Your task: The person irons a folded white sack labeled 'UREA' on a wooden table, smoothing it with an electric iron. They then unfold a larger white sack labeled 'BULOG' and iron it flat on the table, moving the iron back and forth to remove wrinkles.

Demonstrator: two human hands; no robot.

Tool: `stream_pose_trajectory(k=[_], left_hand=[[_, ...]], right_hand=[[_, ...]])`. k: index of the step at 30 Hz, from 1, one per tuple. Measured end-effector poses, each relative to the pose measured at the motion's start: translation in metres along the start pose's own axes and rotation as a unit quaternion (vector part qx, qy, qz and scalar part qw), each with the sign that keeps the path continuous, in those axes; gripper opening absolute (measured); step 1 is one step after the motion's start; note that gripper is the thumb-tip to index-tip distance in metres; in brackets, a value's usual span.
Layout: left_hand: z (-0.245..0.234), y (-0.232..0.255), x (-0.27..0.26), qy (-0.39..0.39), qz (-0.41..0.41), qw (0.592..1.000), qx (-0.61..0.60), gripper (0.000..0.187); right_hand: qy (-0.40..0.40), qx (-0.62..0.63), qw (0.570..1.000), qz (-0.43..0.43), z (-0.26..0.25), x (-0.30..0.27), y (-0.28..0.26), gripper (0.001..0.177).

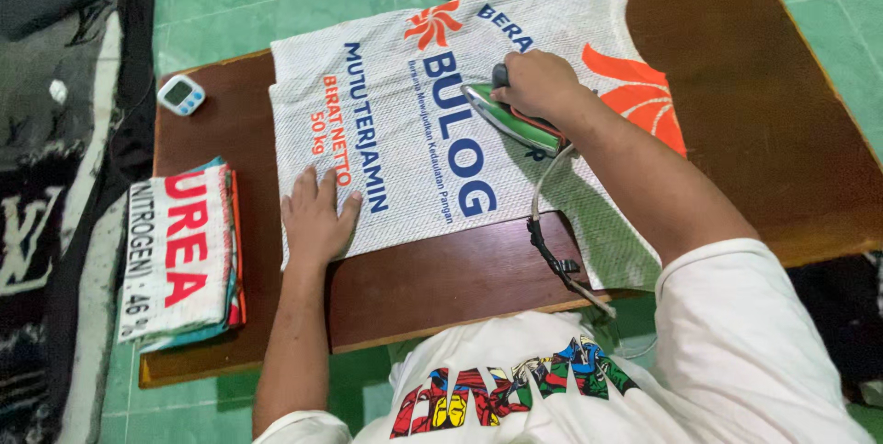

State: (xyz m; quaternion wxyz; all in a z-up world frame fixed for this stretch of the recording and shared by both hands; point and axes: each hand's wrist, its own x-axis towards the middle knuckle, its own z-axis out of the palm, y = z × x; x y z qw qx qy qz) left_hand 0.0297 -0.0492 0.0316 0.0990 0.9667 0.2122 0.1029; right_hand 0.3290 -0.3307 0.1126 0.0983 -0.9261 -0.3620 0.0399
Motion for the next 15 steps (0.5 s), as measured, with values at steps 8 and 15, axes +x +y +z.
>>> stream_pose_trajectory(k=[8, 15], left_hand=[[0.028, 0.042, 0.059, 0.033, 0.072, 0.996, -0.036, 0.070], [0.040, 0.042, 0.059, 0.002, 0.053, 0.998, -0.022, 0.076]], right_hand=[[-0.028, 0.007, 1.000, 0.007, -0.008, -0.023, 0.018, 0.043], [-0.030, 0.002, 0.999, 0.037, -0.016, -0.058, 0.048, 0.045]])
